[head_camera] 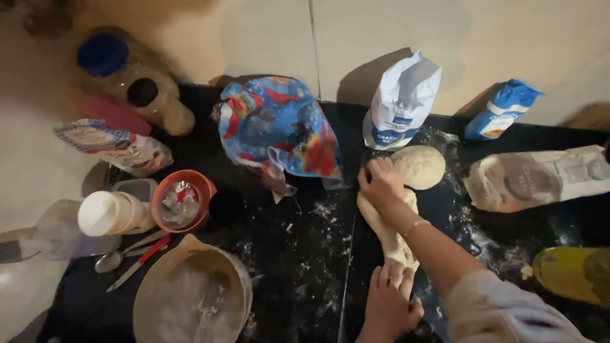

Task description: Kneading and shaping individual portions of dough on a floured counter

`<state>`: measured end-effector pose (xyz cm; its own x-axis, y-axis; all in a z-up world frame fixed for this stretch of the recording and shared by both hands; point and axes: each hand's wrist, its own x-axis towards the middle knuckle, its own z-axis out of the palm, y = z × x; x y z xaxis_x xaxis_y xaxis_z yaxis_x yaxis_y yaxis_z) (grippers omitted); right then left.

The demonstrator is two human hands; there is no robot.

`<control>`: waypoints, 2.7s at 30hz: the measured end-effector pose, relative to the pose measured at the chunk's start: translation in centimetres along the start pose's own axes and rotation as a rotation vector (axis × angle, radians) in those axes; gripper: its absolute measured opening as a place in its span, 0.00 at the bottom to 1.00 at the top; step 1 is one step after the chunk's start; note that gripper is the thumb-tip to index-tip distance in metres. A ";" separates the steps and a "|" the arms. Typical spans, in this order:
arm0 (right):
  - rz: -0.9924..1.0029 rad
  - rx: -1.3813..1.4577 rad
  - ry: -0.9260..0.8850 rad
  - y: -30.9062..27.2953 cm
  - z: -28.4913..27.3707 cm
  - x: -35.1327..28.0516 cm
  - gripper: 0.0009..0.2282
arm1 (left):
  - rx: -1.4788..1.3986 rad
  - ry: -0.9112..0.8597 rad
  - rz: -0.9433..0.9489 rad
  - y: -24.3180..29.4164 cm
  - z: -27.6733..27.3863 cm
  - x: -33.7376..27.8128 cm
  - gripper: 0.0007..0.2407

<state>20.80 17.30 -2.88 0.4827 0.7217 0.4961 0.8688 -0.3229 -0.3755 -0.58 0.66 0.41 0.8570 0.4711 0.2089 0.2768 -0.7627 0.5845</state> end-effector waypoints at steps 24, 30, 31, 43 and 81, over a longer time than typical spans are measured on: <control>-0.096 -0.125 -0.218 -2.3 -7.7 -9.6 0.27 | 0.075 -0.046 0.008 0.4 -1.2 0.8 0.28; -0.168 0.017 -0.200 -2.6 -5.5 -2.7 0.18 | -0.044 -0.005 -0.021 0.4 -1.1 0.7 0.27; -0.151 -0.008 -0.185 -1.7 -3.8 -1.9 0.19 | -0.029 0.023 -0.003 0.5 -1.4 1.1 0.26; -0.265 0.206 -0.483 -0.3 -4.7 -2.9 0.19 | 0.026 0.131 0.054 1.0 -2.4 0.8 0.26; -0.598 0.271 -0.544 2.3 -14.4 -11.9 0.23 | 0.021 0.047 0.028 0.5 0.0 0.2 0.33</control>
<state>18.59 -0.87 1.64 -0.2289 0.9403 0.2517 0.8708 0.3134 -0.3788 -0.30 0.41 0.74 0.8431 0.4698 0.2617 0.2630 -0.7847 0.5613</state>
